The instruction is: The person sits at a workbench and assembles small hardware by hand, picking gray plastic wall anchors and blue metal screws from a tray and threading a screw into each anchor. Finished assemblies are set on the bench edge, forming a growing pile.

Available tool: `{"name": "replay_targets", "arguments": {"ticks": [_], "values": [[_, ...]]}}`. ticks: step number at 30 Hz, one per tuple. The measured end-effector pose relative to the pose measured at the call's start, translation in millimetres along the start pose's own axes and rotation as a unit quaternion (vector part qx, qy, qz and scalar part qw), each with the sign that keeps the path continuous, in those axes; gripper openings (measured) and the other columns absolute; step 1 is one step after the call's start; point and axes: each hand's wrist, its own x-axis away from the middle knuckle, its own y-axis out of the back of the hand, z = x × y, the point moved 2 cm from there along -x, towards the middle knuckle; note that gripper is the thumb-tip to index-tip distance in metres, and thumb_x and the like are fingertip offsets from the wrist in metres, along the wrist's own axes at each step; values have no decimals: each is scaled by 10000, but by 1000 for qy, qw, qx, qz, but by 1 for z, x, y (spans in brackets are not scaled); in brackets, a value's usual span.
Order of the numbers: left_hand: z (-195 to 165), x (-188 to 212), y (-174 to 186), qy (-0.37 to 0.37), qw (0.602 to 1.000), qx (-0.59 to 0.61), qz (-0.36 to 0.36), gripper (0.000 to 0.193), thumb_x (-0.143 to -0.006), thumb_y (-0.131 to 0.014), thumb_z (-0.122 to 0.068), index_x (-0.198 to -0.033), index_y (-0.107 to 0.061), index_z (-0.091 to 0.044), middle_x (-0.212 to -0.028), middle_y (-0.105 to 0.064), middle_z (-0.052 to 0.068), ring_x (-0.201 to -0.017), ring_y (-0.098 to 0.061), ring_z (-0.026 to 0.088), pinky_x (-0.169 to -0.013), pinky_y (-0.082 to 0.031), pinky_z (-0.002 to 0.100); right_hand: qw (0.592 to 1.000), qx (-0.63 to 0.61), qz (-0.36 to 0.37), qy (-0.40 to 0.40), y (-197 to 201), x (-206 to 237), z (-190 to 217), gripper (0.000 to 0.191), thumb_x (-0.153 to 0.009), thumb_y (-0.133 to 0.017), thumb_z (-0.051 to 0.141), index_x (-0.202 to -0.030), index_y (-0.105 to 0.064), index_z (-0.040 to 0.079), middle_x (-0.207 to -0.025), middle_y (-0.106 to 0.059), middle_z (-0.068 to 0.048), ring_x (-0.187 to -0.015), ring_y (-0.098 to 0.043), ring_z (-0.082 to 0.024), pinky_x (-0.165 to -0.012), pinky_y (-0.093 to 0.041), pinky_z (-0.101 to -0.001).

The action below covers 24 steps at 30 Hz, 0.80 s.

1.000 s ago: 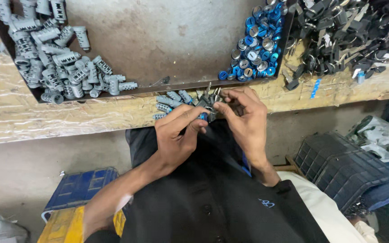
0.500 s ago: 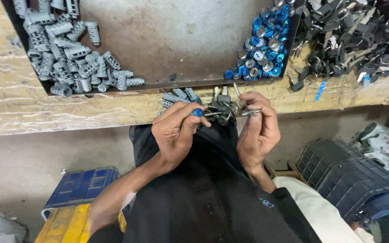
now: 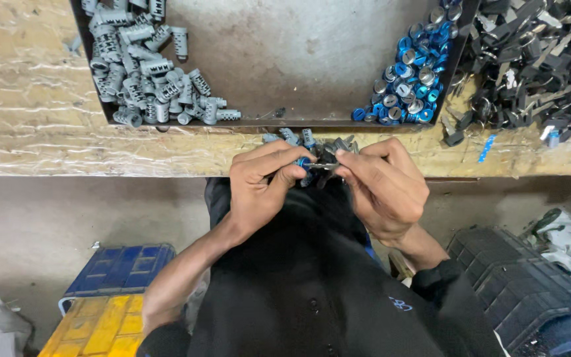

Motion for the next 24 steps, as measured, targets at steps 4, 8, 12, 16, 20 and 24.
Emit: {"name": "replay_targets", "arguments": {"ticks": [4,8,12,16,20,24], "values": [[-15,-7,12,-17,994,-84,72,106,-974,-702,1,-1078,-719,12,-841,-664,85,-722,-635,162,-669,-488,263,987,76,50,132,1,-12,7,293,-790,-768,-150,-1074,-711,-102,-933,-744,-175,-777,-643,-290,-659,-506,-343],[-26,-6,15,-77,978,-178,83,223,-936,-668,58,-1155,-661,24,-909,-588,127,-766,-637,251,-694,-536,310,996,40,28,77,-6,-15,6,331,-745,-727,-187,-1059,-720,-82,-867,-730,-145,-755,-648,-271,-659,-512,-341],[-33,-6,2,-235,926,-286,72,344,-922,-700,41,-1242,-582,83,-985,-577,144,-811,-656,290,-699,-530,392,1000,-18,-6,26,-11,-20,5,368,-714,-700,-195,-1060,-714,-72,-839,-711,-139,-740,-648,-266,-651,-496,-336],[-32,-9,-12,-151,957,-244,44,379,-860,-674,95,-1231,-609,59,-977,-608,126,-806,-685,266,-686,-547,364,997,3,-72,8,-23,-18,11,342,-732,-712,-200,-1050,-718,-74,-780,-674,-124,-710,-629,-259,-646,-502,-348],[-29,-10,-10,-109,967,-224,59,326,-921,-701,65,-1236,-628,23,-1022,-640,115,-857,-713,264,-711,-560,349,996,-7,-86,-22,-29,-7,3,294,-769,-786,-132,-1045,-729,-48,-789,-680,-126,-725,-634,-270,-661,-504,-351],[-31,-4,-9,-145,947,-286,0,336,-922,-759,-37,-1232,-637,1,-1122,-658,131,-851,-688,277,-716,-551,360,997,35,-74,-5,-31,10,-5,249,-826,-814,-73,-1050,-715,-26,-943,-734,-164,-832,-671,-316,-763,-547,-376]]}}
